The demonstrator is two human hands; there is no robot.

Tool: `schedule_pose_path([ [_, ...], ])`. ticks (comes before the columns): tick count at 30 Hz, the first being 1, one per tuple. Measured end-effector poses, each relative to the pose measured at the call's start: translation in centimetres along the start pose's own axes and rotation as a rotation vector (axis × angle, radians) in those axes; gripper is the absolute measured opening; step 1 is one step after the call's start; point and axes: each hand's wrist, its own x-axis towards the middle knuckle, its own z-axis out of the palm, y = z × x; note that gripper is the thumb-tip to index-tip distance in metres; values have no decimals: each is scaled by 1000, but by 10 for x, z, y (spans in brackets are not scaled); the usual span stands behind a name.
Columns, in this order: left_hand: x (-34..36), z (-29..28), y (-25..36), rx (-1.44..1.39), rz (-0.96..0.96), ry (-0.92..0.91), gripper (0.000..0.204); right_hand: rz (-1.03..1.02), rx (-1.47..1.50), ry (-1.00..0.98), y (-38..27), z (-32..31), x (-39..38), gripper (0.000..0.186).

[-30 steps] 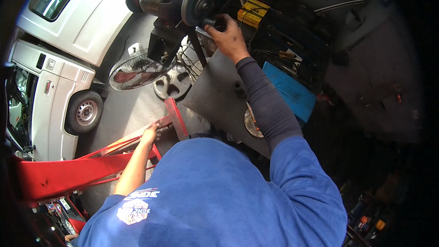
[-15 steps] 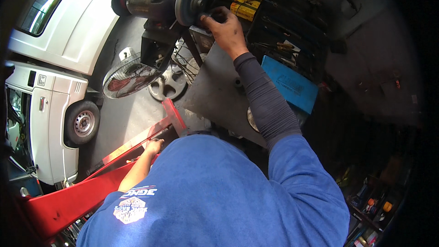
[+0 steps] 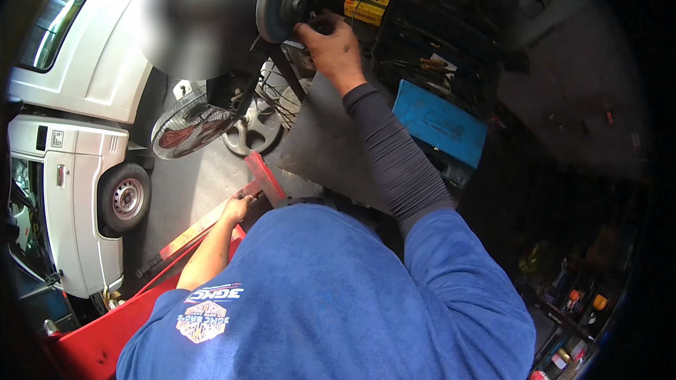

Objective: The person cleans a small metal part with a cloth, then uses a bench grinder to smooth its surface. They walk to an engine block and place the part into a hole, then move to the floor to pick up and inspect a long curved metal component.

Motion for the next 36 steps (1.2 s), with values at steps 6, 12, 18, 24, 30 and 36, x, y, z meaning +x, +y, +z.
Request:
schedule_pose_path([
  [6,7,-1,-10,91,32,-48,67,-42,27,-12,-3,-1,-4,48],
  [12,17,-6,-8,78,-11,20,64,26,-7,18,-13,-3,0,48],
  [18,32,-8,-3,95,185,129,48,-4,55,51,-6,1,8,47],
  [24,18,-19,20,96,82,9,60,-20,102,52,-5,3,5,36],
  [30,4,-28,34,84,85,32,53,-19,10,60,-15,3,-3,37],
  [36,20,-25,27,17,87,11,53,-3,26,13,-20,2,-9,39],
])
